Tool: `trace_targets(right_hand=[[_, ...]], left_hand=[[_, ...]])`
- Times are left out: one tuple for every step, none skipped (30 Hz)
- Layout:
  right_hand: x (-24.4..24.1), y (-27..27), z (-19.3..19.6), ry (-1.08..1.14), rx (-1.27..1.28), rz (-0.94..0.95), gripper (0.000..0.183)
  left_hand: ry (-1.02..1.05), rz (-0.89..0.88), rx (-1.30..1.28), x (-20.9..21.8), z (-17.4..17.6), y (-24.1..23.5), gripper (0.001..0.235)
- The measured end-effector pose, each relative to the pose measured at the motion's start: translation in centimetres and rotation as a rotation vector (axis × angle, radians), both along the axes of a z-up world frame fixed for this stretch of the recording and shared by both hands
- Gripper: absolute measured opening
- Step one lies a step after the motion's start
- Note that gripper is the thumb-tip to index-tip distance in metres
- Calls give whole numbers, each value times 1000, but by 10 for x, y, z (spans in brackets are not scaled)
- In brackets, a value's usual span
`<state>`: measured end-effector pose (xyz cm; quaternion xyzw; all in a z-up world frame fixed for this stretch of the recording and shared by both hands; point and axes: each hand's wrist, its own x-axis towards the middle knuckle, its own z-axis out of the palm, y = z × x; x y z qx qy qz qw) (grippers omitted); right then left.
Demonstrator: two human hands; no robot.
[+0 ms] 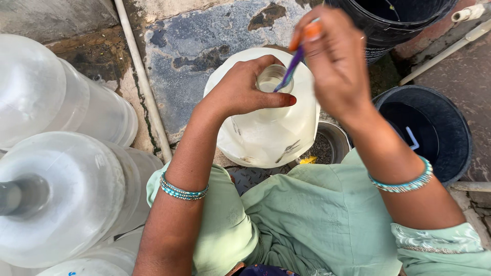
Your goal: The person scrubs the inside of a white plastic water jug with a toothbrush, then adds small stones and a yellow sponge into the jug. The person continues to scrub the inside of the jug with the toothbrush and then wipes the outside of the jug with the yellow sponge.
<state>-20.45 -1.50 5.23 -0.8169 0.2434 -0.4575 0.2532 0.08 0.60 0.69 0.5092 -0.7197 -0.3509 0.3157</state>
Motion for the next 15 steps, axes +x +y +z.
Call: trace_targets(right_hand=[[-4,6,6,-67,32,17,36],[-9,11,11,-132,63,34,35],[-11,14,15,-169,54,51,36],[-9,14,15,-147,29,41,37],[-8,15,13,-125,4,31,39],[-2,12,8,-46,-40,-9,41],[2,8,3,4,-41,-22,40],[6,4,-4,53,-43,-41,40],[11,0,-11,72,-1,-31,37],[13,-5,-18,93,39,-19,35],[13,-8,-23,12,163,23,33],[11,-12,-27,-66,286,69,32],[8,-14,-30,-144,410,114,31],[5,-16,-32,-146,411,108,31],[1,-17,-33,-148,412,101,31]], left_hand=[[-8,-18,-40,0,2,1,73],[-14,-35,-79,0,4,2,72],[-17,-44,-81,-1,5,3,71],[-20,-52,-82,-2,6,4,71],[-24,-61,-84,-3,6,5,71],[-25,-68,-111,-3,6,5,73],[-26,-75,-138,-3,5,5,75],[-28,-89,-163,-3,4,4,78],[-35,-99,-169,-2,4,4,75],[-38,-108,-176,0,3,4,73],[-42,-118,-183,1,3,3,71],[-34,-110,-168,2,2,3,70],[-26,-103,-153,2,2,3,70],[-19,-90,-140,4,3,3,69],[-25,-97,-133,5,4,3,69]])
